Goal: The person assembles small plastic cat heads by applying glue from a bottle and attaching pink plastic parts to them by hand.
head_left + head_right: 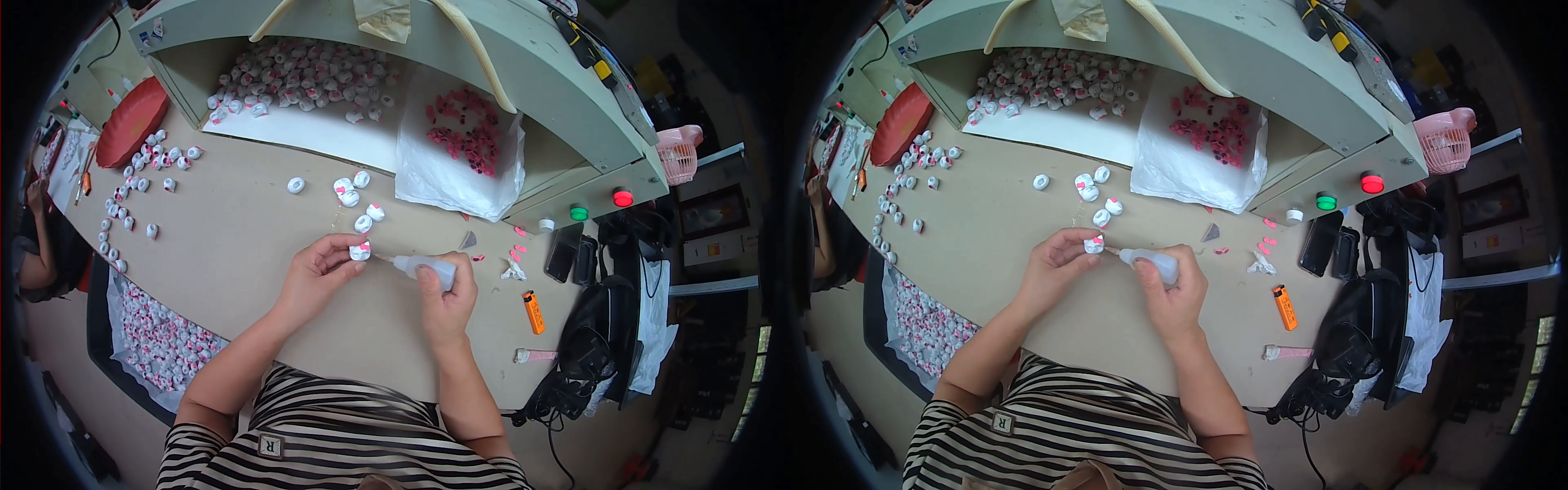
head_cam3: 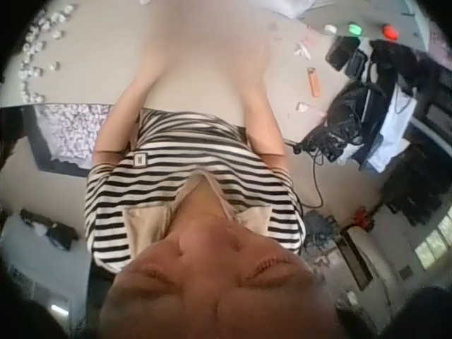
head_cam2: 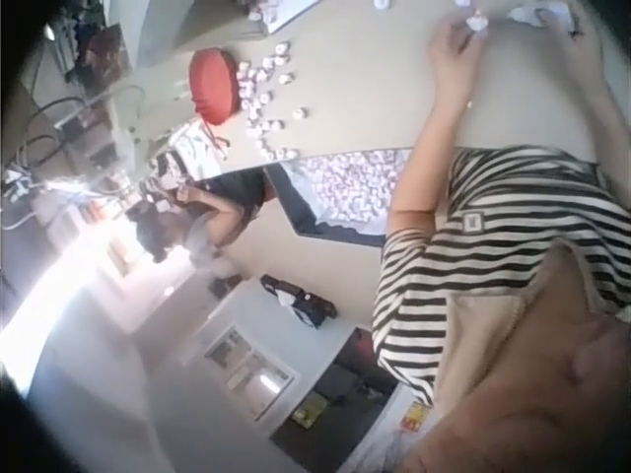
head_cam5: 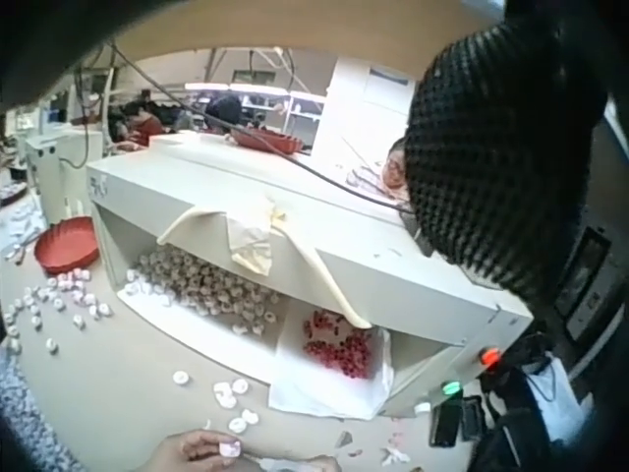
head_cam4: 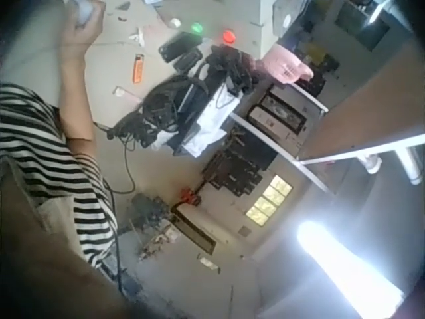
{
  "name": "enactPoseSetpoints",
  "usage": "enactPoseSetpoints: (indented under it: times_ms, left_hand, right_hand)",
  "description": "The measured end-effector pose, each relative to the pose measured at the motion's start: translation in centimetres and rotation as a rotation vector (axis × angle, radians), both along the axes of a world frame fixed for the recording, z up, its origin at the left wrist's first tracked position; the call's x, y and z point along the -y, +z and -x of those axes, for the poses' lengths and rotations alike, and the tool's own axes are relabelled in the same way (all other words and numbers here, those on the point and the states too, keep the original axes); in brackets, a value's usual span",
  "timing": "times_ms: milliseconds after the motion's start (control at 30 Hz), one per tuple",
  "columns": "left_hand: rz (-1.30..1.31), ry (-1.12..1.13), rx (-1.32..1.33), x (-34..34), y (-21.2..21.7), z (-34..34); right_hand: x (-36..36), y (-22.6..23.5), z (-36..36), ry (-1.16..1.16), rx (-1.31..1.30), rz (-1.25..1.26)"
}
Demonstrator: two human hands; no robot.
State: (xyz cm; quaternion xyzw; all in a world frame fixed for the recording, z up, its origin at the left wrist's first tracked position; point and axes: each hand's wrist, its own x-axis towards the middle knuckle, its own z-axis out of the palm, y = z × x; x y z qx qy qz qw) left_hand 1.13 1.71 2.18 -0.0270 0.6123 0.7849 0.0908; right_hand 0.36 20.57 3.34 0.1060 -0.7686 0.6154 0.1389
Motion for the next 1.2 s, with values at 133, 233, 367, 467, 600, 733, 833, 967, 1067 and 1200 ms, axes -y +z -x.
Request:
enactPoseSetpoints:
  times_ms: [133,233,367,467,600,733,833,967,1067,1200]
  left_hand:
    - [-0.026,0.022,0.026,0.1,-1.0,-0.3]
    - [-0.021,-0.017,0.041,0.4,-1.0,-0.2]
    - [-0.047,-0.020,0.019,0.1,-0.7,-0.1]
    - [-0.074,-0.016,0.015,0.0,-0.8,0.0]
    - [-0.058,-0.031,0.015,0.2,-0.8,0.2]
    - [-0.083,-0.044,0.004,0.2,-1.1,0.2]
    - [-0.081,-0.047,-0.001,0.3,-1.1,0.2]
    - [-0.051,-0.069,0.011,0.3,-1.1,0.2]
    - [-0.074,-0.069,0.007,0.2,-1.2,0.2]
    - [-0.108,-0.024,-0.001,0.2,-1.0,0.1]
  right_hand:
    - [-0.6,-0.1,1.7,0.026,0.136,0.290]
    - [-1.0,1.3,4.3,0.002,0.262,0.188]
    - [-2.4,2.5,9.9,-0.154,0.348,-0.136]
    - [-2.9,1.6,13.9,-0.227,-0.038,-0.565]
    - [-2.0,0.9,17.1,-0.191,0.094,-0.779]
    - [-2.0,0.7,18.5,-0.116,0.128,-0.876]
    - [-2.3,1.6,19.4,-0.015,0.224,-1.013]
    - [-2.3,2.3,19.3,0.029,0.285,-1.015]
    - [-2.4,2.3,19.1,0.062,0.308,-0.983]
    - [-3.0,2.4,17.4,0.076,0.361,-0.719]
